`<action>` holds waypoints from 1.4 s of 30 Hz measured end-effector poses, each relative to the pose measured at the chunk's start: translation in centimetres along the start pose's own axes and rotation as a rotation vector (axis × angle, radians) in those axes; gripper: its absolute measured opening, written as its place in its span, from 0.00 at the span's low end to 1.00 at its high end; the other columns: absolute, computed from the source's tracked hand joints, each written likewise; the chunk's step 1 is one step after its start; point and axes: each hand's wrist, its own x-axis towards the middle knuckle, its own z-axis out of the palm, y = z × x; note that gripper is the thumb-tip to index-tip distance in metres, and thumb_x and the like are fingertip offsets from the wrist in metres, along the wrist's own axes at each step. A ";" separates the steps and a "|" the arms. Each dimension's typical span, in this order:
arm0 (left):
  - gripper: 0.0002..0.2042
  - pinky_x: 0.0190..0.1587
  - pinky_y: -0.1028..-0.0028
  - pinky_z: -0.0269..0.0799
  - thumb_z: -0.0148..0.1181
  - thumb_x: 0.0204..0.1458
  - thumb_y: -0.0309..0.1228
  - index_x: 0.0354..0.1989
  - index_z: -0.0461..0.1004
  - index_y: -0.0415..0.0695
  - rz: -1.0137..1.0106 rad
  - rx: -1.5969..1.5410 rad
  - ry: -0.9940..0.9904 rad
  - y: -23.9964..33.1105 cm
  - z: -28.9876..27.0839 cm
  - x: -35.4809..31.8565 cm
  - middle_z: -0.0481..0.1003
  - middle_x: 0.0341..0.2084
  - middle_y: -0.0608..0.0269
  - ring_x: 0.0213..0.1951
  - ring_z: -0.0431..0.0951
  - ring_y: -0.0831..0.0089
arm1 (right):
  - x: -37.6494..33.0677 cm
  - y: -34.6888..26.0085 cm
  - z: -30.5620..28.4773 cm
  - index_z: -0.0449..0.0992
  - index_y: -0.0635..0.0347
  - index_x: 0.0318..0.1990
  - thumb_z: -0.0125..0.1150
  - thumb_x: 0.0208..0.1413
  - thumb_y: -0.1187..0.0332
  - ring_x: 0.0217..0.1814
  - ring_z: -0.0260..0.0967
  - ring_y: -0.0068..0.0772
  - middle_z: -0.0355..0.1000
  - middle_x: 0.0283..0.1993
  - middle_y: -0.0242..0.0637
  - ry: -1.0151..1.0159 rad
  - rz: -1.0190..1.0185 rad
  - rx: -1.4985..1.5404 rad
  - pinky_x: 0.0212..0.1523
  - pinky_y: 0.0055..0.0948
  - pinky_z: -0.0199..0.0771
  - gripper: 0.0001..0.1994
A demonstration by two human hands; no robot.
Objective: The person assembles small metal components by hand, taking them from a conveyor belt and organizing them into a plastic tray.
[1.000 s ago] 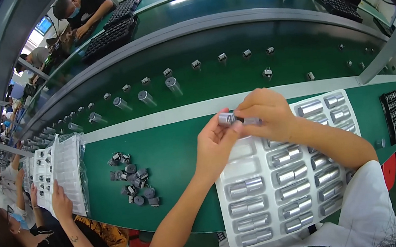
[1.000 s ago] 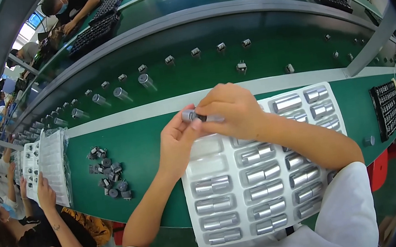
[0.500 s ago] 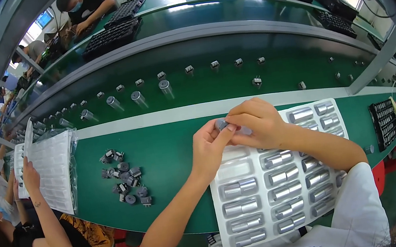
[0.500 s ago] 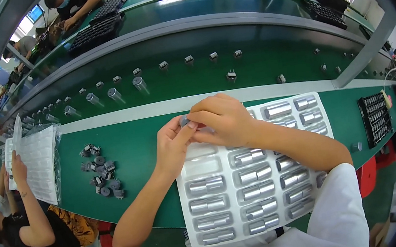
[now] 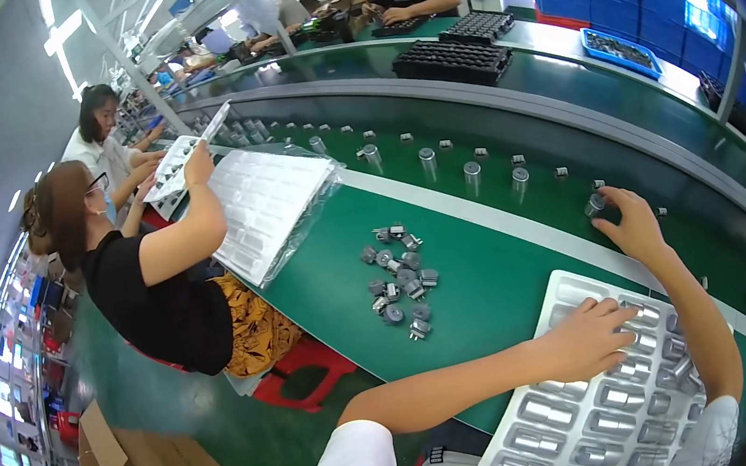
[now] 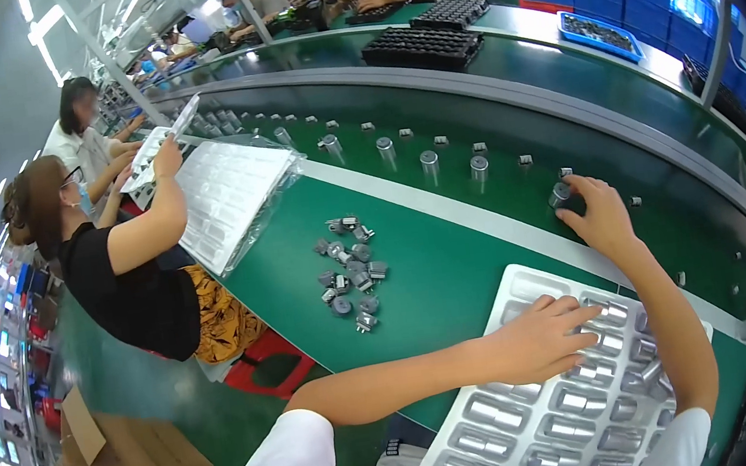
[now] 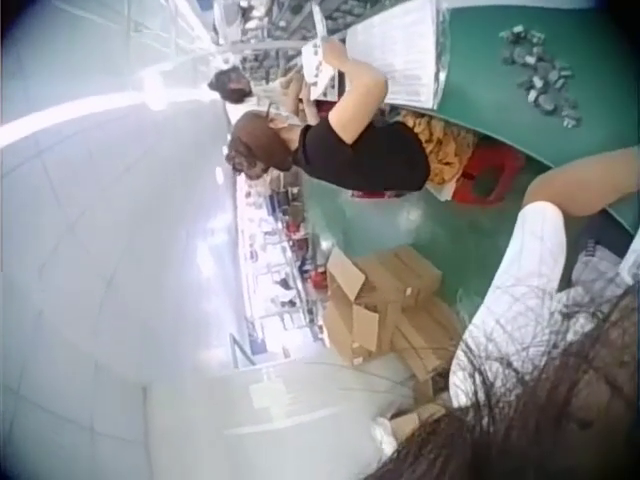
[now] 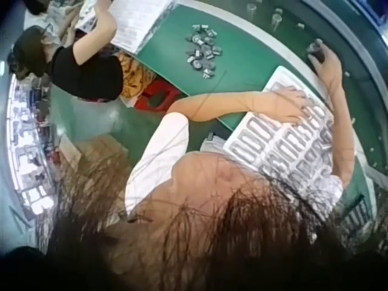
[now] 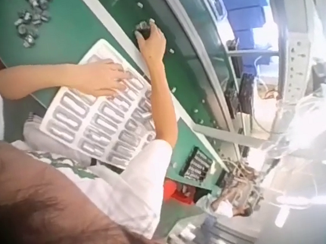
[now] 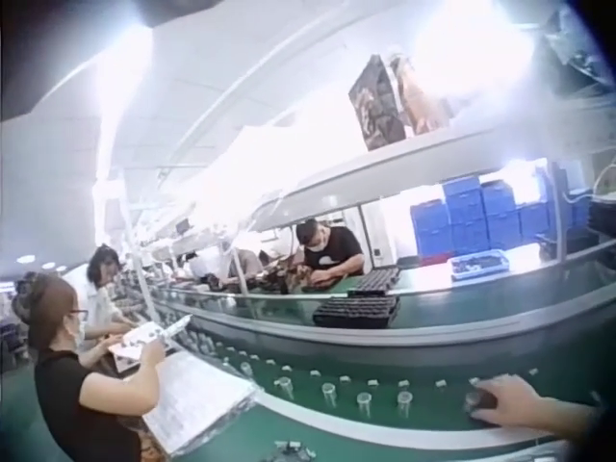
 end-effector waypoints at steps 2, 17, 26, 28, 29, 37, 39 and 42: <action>0.15 0.52 0.58 0.66 0.62 0.54 0.33 0.49 0.75 0.42 -0.035 0.002 -0.016 -0.5 0.7 0.0 0.66 0.60 0.48 0.56 0.67 0.54 | -1.1 -0.5 -0.7 0.76 0.61 0.49 0.69 0.49 0.66 0.51 0.70 0.49 0.73 0.47 0.47 0.064 -0.081 -0.031 0.53 0.41 0.69 0.19; 0.16 0.55 0.62 0.67 0.64 0.51 0.29 0.48 0.74 0.40 -0.090 -0.235 -0.011 -1.7 1.4 1.4 0.69 0.47 0.54 0.51 0.67 0.56 | -5.5 6.8 -2.1 0.75 0.66 0.44 0.68 0.51 0.76 0.34 0.67 0.19 0.72 0.35 0.31 0.004 0.335 0.342 0.38 0.20 0.71 0.13; 0.17 0.47 0.73 0.75 0.58 0.60 0.25 0.58 0.72 0.42 -0.386 -0.820 0.299 -3.6 -0.2 1.5 0.72 0.45 0.58 0.48 0.73 0.72 | -4.9 5.9 -2.8 0.74 0.65 0.58 0.60 0.62 0.68 0.44 0.71 0.20 0.75 0.44 0.30 0.137 0.392 0.847 0.48 0.22 0.71 0.19; 0.16 0.48 0.73 0.75 0.58 0.62 0.27 0.58 0.72 0.44 -0.550 -1.412 0.400 -5.5 -0.3 1.6 0.74 0.44 0.63 0.47 0.74 0.75 | -5.6 5.3 -3.7 0.68 0.61 0.65 0.57 0.64 0.65 0.46 0.69 0.19 0.72 0.48 0.29 0.097 0.452 1.190 0.49 0.19 0.69 0.23; 0.15 0.48 0.73 0.76 0.57 0.63 0.28 0.58 0.71 0.44 -0.599 -1.519 0.506 -6.0 -0.2 2.0 0.75 0.43 0.64 0.43 0.75 0.76 | -5.6 4.4 -3.9 0.65 0.65 0.66 0.56 0.65 0.61 0.42 0.68 0.20 0.70 0.45 0.29 0.076 0.439 1.227 0.46 0.20 0.71 0.26; 0.15 0.47 0.73 0.74 0.59 0.62 0.28 0.57 0.71 0.43 -0.576 -1.699 0.809 -7.2 -2.0 1.5 0.77 0.41 0.63 0.41 0.76 0.75 | -7.6 -1.7 -1.4 0.69 0.67 0.60 0.55 0.65 0.62 0.32 0.67 0.19 0.69 0.36 0.31 -0.068 0.476 1.343 0.35 0.21 0.73 0.21; 0.17 0.47 0.74 0.74 0.60 0.61 0.28 0.58 0.71 0.43 -0.554 -1.587 0.798 -7.9 -1.9 1.3 0.77 0.42 0.63 0.43 0.77 0.75 | -7.6 -0.6 -0.8 0.70 0.65 0.58 0.52 0.66 0.66 0.35 0.68 0.19 0.69 0.37 0.31 0.022 0.465 1.168 0.38 0.22 0.73 0.17; 0.17 0.48 0.73 0.74 0.60 0.61 0.28 0.59 0.71 0.43 -0.586 -1.628 0.721 -7.7 -1.6 1.3 0.77 0.43 0.62 0.44 0.77 0.75 | -7.2 -0.5 -1.5 0.70 0.66 0.58 0.51 0.67 0.68 0.37 0.68 0.20 0.70 0.38 0.30 -0.001 0.463 1.289 0.40 0.23 0.73 0.16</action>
